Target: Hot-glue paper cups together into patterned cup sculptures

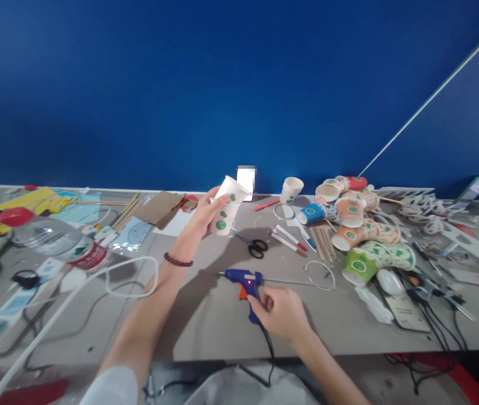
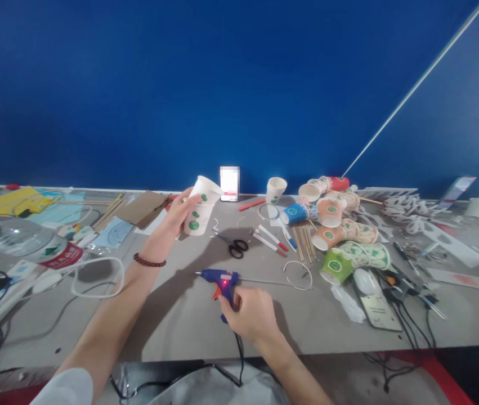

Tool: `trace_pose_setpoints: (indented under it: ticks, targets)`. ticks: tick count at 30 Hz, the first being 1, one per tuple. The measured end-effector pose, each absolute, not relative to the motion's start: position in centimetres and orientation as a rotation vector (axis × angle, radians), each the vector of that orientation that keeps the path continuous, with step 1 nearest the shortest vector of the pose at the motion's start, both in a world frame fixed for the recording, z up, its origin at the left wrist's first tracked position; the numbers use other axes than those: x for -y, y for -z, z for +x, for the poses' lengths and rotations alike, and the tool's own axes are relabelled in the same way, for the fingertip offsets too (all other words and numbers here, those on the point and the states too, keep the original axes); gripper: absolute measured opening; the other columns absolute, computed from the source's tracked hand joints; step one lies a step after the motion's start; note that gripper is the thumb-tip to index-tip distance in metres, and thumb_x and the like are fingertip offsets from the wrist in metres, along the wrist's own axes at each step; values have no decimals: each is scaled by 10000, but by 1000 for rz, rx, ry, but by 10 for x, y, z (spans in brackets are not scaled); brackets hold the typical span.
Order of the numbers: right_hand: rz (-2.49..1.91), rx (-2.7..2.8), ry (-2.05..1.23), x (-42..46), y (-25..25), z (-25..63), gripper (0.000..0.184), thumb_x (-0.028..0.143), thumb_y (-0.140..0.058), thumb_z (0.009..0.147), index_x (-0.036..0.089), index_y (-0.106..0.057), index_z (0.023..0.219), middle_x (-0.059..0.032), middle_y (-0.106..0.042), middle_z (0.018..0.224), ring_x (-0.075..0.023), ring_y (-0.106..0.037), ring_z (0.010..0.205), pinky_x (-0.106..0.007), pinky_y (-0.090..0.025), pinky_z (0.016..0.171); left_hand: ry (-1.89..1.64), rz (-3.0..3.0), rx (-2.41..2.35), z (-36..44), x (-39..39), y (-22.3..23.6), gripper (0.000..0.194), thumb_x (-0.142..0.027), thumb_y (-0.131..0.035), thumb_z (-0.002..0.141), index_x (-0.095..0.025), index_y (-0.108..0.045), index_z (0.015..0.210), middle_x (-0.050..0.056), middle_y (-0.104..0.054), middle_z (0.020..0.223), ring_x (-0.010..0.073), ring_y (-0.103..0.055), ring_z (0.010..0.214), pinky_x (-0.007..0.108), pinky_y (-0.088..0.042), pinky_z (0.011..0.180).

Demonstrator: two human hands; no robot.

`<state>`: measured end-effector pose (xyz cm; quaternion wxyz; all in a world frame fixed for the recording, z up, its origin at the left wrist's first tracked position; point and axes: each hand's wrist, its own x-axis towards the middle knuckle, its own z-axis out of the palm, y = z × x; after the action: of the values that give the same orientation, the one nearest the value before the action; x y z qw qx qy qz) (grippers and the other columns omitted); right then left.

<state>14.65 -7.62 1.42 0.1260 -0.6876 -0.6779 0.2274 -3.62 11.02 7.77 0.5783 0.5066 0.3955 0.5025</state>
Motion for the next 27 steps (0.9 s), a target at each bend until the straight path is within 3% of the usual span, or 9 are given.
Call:
trace_pose_setpoints:
  ticks: [5, 13, 18, 24, 27]
  targets:
    - [-2164, 1923, -617, 76, -2, 134, 466, 564, -552, 844, 217, -564, 534, -51, -671, 572, -209, -632, 571, -285, -251, 518, -1227, 1213, -974, -36, -111, -78, 580, -497, -775, 649, -200, -656, 1133, 89, -710, 1029, 199, -676, 818, 267, -518, 625]
    - [-2240, 2006, -590, 70, -1, 127, 408, 552, -536, 866, 217, -700, 700, -115, -742, 735, -280, -700, 691, -296, -308, 539, -1224, 1234, -987, -41, -111, -81, 624, -518, -776, 646, -217, -644, 1176, 102, -709, 1078, 235, -686, 877, 284, -527, 632]
    - [-2133, 1930, -642, 73, 4, 134, 397, 507, -568, 861, 217, -639, 599, -68, -695, 618, -214, -644, 589, -274, -282, 521, -1217, 1219, -970, -42, -112, -82, 651, -516, -777, 648, -204, -633, 1201, 113, -716, 1048, 242, -690, 866, 288, -526, 627]
    - [-1845, 1555, -842, 79, 20, 143, 443, 527, -616, 796, 210, -488, 515, 12, -478, 464, -132, -451, 465, -252, -294, 469, -1235, 1183, -951, -45, -118, -78, 653, -508, -798, 622, -202, -635, 1176, 89, -728, 977, 218, -688, 776, 283, -516, 598]
    - [-1638, 1265, -1112, 81, 18, 144, 367, 534, -642, 768, 190, -600, 645, 18, -507, 543, -120, -467, 501, -225, -354, 453, -1243, 1164, -950, -46, -121, -74, 636, -511, -795, 624, -212, -638, 1163, 70, -726, 941, 213, -683, 761, 286, -513, 598]
